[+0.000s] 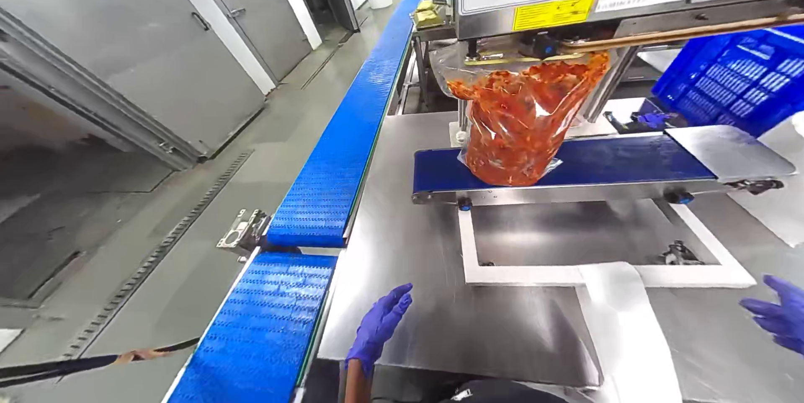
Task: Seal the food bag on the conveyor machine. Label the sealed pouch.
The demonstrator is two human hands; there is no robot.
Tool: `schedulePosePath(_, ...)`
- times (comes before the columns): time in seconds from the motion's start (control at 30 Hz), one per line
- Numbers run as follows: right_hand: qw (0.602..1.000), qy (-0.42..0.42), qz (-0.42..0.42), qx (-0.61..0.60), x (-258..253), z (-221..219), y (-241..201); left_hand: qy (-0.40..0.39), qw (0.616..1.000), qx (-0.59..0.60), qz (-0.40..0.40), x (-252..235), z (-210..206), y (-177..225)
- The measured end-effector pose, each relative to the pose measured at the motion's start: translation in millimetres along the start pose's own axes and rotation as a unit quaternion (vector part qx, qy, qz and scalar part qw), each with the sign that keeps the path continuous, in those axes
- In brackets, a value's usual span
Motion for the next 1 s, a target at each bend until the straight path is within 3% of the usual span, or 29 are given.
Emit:
schedulePosePath(0.07, 0.998, -0.054, -0.023, 0.032, -6, -18, 8, -0.004, 1.0, -0.009, 0.005, -6, 5, -5)
schedulePosePath(0.13, 0.998, -0.055, -0.03, 0.031, -8, -35, 12, 0.003, 1.0, -0.017, 0.009, -10, 12, -7)
schedulePosePath(0.27, 1.0, -0.02, -0.013, -0.012, -9, -56, 13, 0.019, 0.999, -0.028, 0.006, -19, 24, -5)
schedulePosePath(0.57, 0.999, 0.046, 0.012, -0.026, 16, -61, -5, -0.037, 0.999, -0.013, -0.017, -32, 23, -4)
schedulePosePath(0.87, 0.998, -0.044, 0.002, 0.034, 43, -51, 14, -0.013, 0.999, 0.038, -0.031, -31, 47, -16)
schedulePosePath(1.0, 0.996, -0.07, -0.015, 0.056, 53, -42, 14, -0.004, 0.998, 0.028, -0.048, -43, 56, 0)
Point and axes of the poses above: each hand's wrist, its own x-axis away from the middle knuckle, its own z-axis out of the back of the hand, y = z × x, the point moved 2 cm from there along -x, towards the middle knuckle, and after that the axes turned 7 degrees about y, right-handed, at the moved point
